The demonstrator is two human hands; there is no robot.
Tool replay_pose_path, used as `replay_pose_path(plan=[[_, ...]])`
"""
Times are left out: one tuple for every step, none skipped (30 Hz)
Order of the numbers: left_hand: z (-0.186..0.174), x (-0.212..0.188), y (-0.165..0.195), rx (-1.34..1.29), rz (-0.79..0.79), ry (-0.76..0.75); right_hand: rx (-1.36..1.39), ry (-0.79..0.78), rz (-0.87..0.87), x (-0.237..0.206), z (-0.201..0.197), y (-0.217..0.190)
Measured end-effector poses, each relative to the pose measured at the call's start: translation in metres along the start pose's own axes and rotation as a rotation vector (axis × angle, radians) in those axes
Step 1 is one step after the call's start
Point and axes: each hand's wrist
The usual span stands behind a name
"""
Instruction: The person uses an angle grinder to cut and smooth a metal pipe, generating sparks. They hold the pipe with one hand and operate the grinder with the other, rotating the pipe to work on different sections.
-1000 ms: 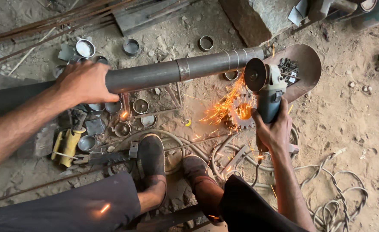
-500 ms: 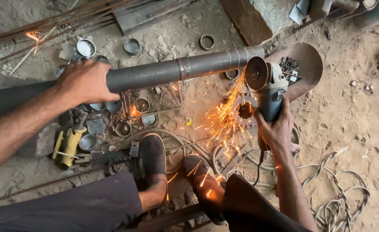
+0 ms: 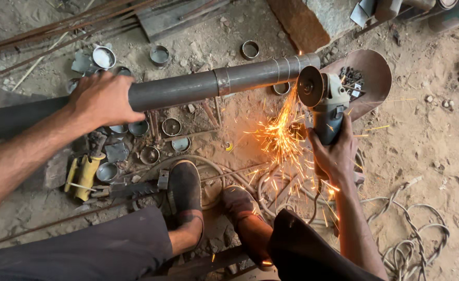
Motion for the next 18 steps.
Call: replay_pose_path(plan=[[0.000,-0.001,0.000,0.005,0.000,0.005,0.004,0.005,-0.004,0.000,0.000,0.000],[-0.001,-0.002,0.001,0.010,0.000,0.012,0.000,0.006,-0.003,0.000,0.000,-0.001],[0.000,-0.002,0.001,0.013,0.000,0.017,-0.006,0.007,-0.002,0.000,-0.001,-0.002],[0.000,-0.003,0.001,0.009,0.001,0.027,-0.011,0.007,0.000,0.000,-0.001,-0.003],[0.000,-0.003,0.001,0.005,0.002,0.037,0.005,0.000,0.013,0.000,-0.002,-0.004],[0.000,-0.004,0.001,0.000,0.003,0.047,0.021,-0.006,0.027,0.000,-0.002,-0.005],[0.001,-0.004,0.001,0.008,0.011,0.064,0.037,-0.011,0.040,0.000,-0.003,-0.006],[0.002,-0.004,0.001,0.017,0.019,0.081,0.016,0.004,0.011,-0.001,-0.003,-0.007],[0.003,-0.004,0.000,0.026,0.026,0.099,-0.004,0.019,-0.018,-0.001,-0.003,-0.007],[0.004,-0.004,0.000,0.011,0.014,0.072,-0.024,0.035,-0.048,-0.002,-0.004,-0.007],[0.005,-0.004,0.000,-0.004,0.004,0.045,-0.024,0.039,-0.055,-0.002,-0.004,-0.007],[0.006,-0.003,-0.001,-0.020,-0.007,0.017,-0.026,0.043,-0.062,-0.002,-0.004,-0.006],[0.006,-0.003,-0.001,-0.007,-0.008,0.032,-0.027,0.046,-0.068,-0.001,-0.004,-0.005],[0.007,-0.003,-0.001,0.006,-0.009,0.048,-0.030,0.037,-0.060,0.000,-0.003,-0.004],[0.008,-0.004,-0.001,0.020,-0.011,0.063,-0.032,0.027,-0.052,0.001,-0.003,-0.002],[0.009,-0.004,-0.002,0.023,0.003,0.084,-0.034,0.018,-0.044,0.002,-0.003,-0.001],[0.010,-0.004,-0.002,0.025,0.018,0.104,-0.040,0.007,-0.021,0.003,-0.002,0.001],[0.010,-0.004,-0.002,0.028,0.032,0.125,-0.046,-0.004,0.001,0.004,-0.002,0.002]])
Point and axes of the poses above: each hand's wrist, its own x-axis towards the middle knuckle, its own z-axis out of the palm, y = z × x
